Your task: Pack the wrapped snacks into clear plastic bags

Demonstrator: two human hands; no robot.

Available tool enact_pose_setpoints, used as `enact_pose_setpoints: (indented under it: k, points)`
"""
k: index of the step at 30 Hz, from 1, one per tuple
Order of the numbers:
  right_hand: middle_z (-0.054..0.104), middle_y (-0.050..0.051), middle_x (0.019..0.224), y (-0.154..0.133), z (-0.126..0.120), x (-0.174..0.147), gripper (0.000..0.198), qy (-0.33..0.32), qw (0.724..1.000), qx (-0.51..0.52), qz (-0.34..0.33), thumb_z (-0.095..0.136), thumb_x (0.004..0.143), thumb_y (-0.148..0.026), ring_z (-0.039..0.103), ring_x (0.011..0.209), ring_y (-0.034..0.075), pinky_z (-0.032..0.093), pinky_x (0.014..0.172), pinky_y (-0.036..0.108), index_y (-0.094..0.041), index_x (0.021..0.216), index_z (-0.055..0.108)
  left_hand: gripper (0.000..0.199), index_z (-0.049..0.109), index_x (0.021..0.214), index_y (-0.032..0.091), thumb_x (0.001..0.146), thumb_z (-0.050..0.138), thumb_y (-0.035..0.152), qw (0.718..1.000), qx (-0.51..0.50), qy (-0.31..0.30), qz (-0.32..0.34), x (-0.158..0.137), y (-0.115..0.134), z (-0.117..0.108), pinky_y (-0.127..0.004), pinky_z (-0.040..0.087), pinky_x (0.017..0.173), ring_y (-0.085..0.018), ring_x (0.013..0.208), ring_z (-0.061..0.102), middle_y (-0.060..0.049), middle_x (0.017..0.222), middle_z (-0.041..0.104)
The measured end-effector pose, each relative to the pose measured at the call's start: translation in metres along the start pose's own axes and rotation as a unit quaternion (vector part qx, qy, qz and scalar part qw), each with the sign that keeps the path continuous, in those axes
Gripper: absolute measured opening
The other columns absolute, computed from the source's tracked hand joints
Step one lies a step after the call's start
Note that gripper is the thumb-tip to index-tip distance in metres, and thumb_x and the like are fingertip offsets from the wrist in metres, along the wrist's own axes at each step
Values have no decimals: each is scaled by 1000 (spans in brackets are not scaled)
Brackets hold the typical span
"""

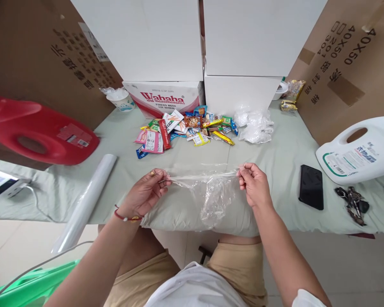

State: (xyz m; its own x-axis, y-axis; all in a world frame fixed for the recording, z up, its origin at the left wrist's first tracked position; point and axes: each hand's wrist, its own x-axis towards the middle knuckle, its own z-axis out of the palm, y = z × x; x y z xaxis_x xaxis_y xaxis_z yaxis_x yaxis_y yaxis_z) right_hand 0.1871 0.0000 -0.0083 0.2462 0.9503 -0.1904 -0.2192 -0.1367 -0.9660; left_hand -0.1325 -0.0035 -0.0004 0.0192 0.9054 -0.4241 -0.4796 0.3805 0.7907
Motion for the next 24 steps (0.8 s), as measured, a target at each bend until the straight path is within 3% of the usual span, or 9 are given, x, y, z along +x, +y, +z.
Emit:
enact_pose_setpoints:
  k: [4,7,10,13,16,19,24]
  points:
    - [63,-3,68,13,1,31,41,-6,999,-41,23,87,63,-46,47,50,6,35,39,16,-19,85,66,28,56,90,19,83,79,33,994,55,90,-23,13,1,-6,-15,42,43,-11,61,68,-4,86,73]
    - [61,-3,66,28,10,43,39,1,998,-52,40,86,63,-47,47,51,6,36,40,17,-20,83,66,38,52,93,20,94,60,57,988,68,130,-58,9,-15,5,-16,24,35,-9,45,59,-8,88,75]
    - [61,-3,68,37,17,43,38,-3,998,-45,33,84,65,-47,48,51,7,37,40,17,-20,85,66,65,55,86,16,90,42,80,983,92,80,-140,2,-35,23,-18,11,35,-5,33,42,-13,78,74]
    - [61,-3,69,37,21,35,38,-17,999,-45,23,83,67,-48,48,51,7,37,39,17,-20,86,66,81,61,83,13,79,42,92,975,130,26,-181,6,-49,44,-21,8,38,-4,32,36,-12,73,71]
    - [61,-3,68,32,21,28,39,-32,998,-54,18,82,68,-50,49,51,7,38,39,17,-20,88,66,75,62,78,15,71,57,89,977,162,26,-137,20,-54,62,-22,9,39,-4,34,36,-5,70,66]
    - [62,-4,68,25,15,28,41,-46,997,-60,10,83,68,-52,49,51,7,38,39,17,-20,87,67,60,61,67,15,65,78,73,978,199,-7,-63,28,-54,66,-22,16,41,-4,39,37,-1,65,60]
    - [63,-4,65,20,-9,50,45,-44,998,-53,13,87,62,-52,48,50,6,36,39,16,-18,84,67,49,60,65,15,67,84,59,980,193,-45,-17,14,-48,32,-20,19,42,-3,42,35,1,63,58]
